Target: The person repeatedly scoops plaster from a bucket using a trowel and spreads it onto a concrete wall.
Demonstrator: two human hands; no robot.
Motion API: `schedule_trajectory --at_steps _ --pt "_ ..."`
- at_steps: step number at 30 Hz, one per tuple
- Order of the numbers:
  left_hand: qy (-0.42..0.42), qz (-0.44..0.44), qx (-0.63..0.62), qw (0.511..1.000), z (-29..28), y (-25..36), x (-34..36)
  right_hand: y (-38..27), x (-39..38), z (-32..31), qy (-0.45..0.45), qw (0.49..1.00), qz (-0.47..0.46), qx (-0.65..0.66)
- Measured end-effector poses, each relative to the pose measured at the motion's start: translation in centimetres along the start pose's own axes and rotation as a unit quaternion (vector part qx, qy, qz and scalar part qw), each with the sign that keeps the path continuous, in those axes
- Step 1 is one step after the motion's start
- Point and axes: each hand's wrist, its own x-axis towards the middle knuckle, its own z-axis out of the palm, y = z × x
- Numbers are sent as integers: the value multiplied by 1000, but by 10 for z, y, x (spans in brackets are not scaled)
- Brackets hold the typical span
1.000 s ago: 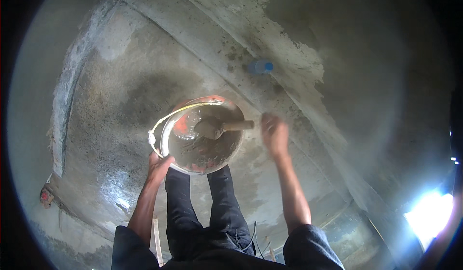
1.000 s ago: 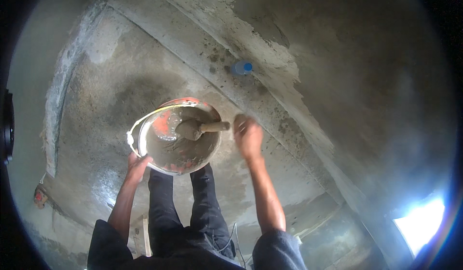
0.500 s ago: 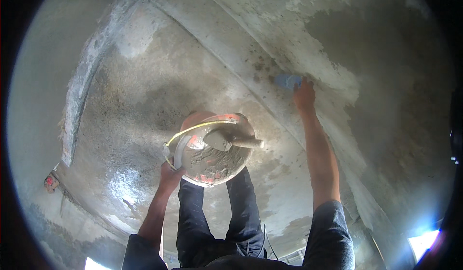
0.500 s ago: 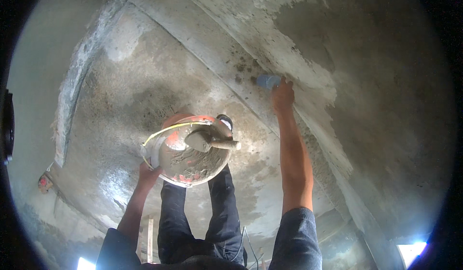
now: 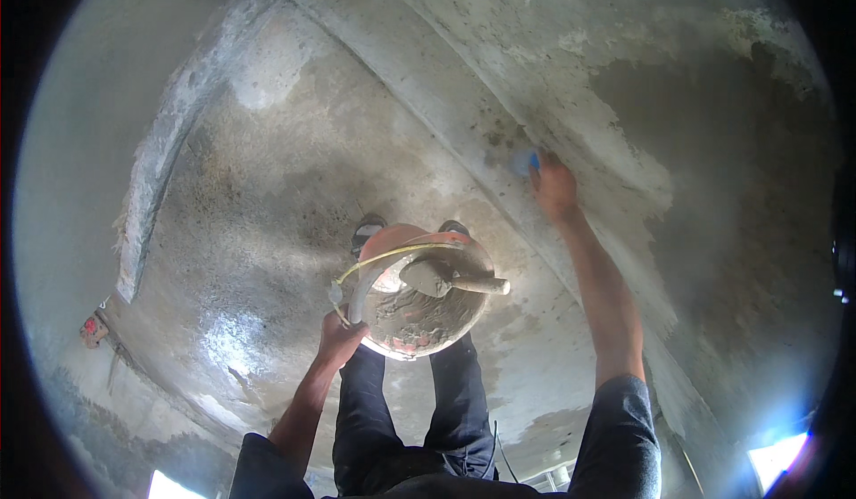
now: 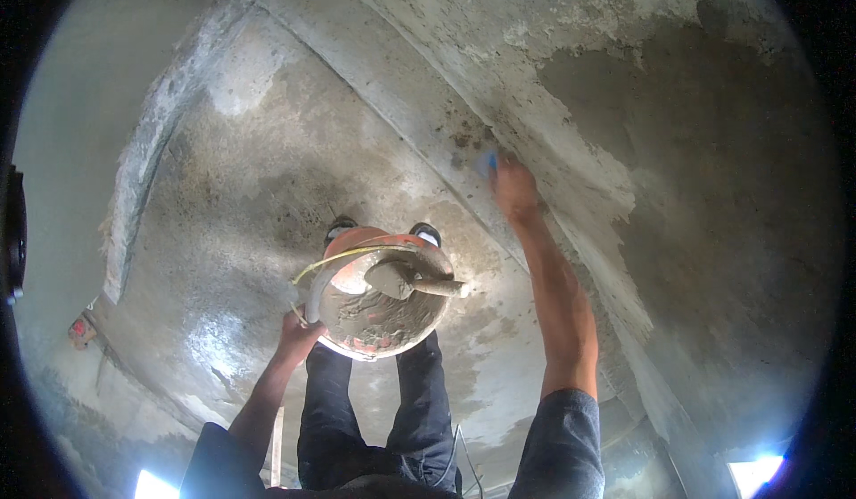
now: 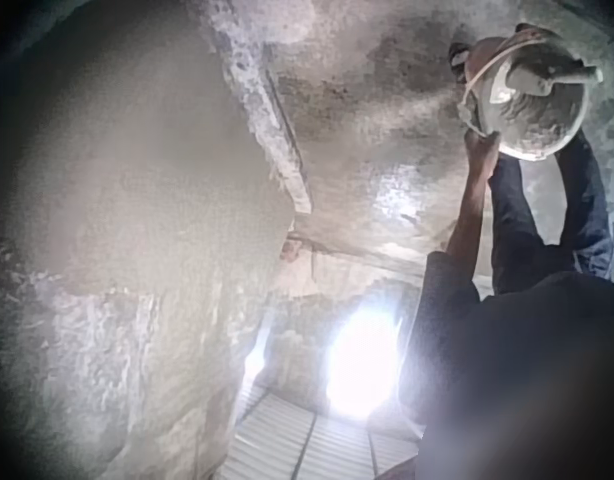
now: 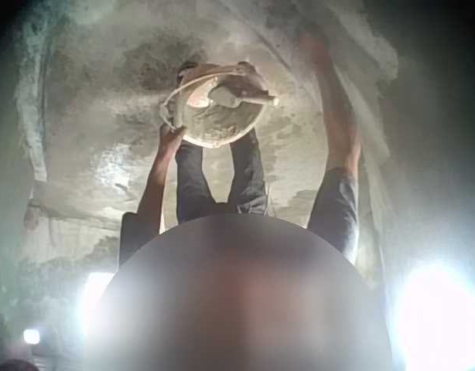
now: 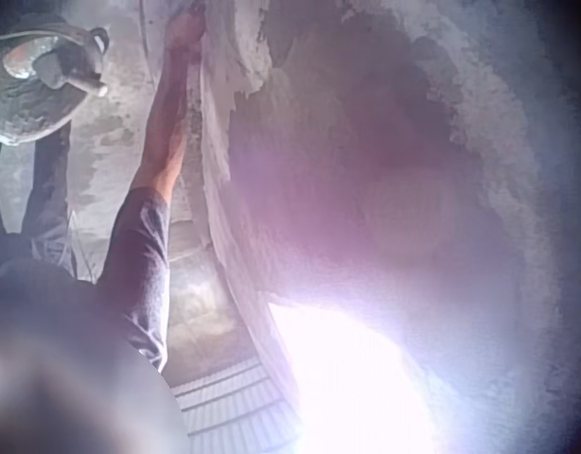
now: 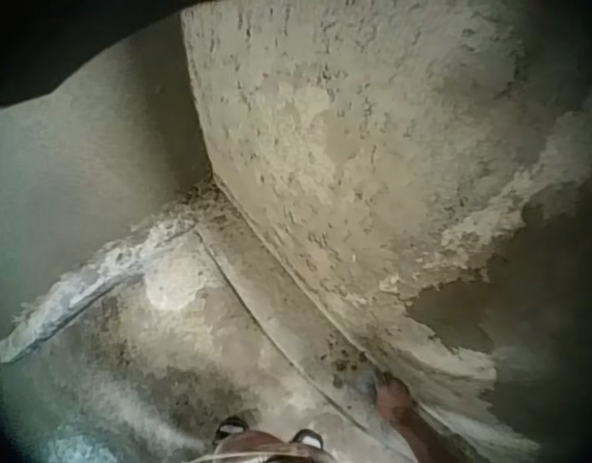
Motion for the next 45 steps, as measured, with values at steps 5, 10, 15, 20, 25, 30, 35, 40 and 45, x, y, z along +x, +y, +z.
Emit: schedule_trajectory --at_steps 5,10,15,20,25,30,35,40,45 --pt "2 5 -53 999 -4 -5 -1 -73 71 -18 15 995 -96 39" --pt "-5 -25 -43 999 3 27 -7 -121 149 -27 47 995 -88 31" --pt "4 -39 -43 998 2 -4 0 -160 211 -30 84 993 -86 17" --pt "10 -55 -90 994 9 -1 3 -169 257 -26 188 976 -107 31" --pt "4 -53 -104 993 11 -16 8 -171 295 9 214 972 -84 46" --pt "18 -88 -80 993 12 -21 8 -199 295 6 150 984 -88 35" --pt "33 -53 -94 994 15 -19 4 -203 296 -9 4 998 -58 38" --pt "37 -45 -84 995 15 -18 0 -181 272 -29 -15 996 -69 45" --pt "52 -34 -96 993 13 -17 -6 -165 146 -37 -1 978 -171 115"
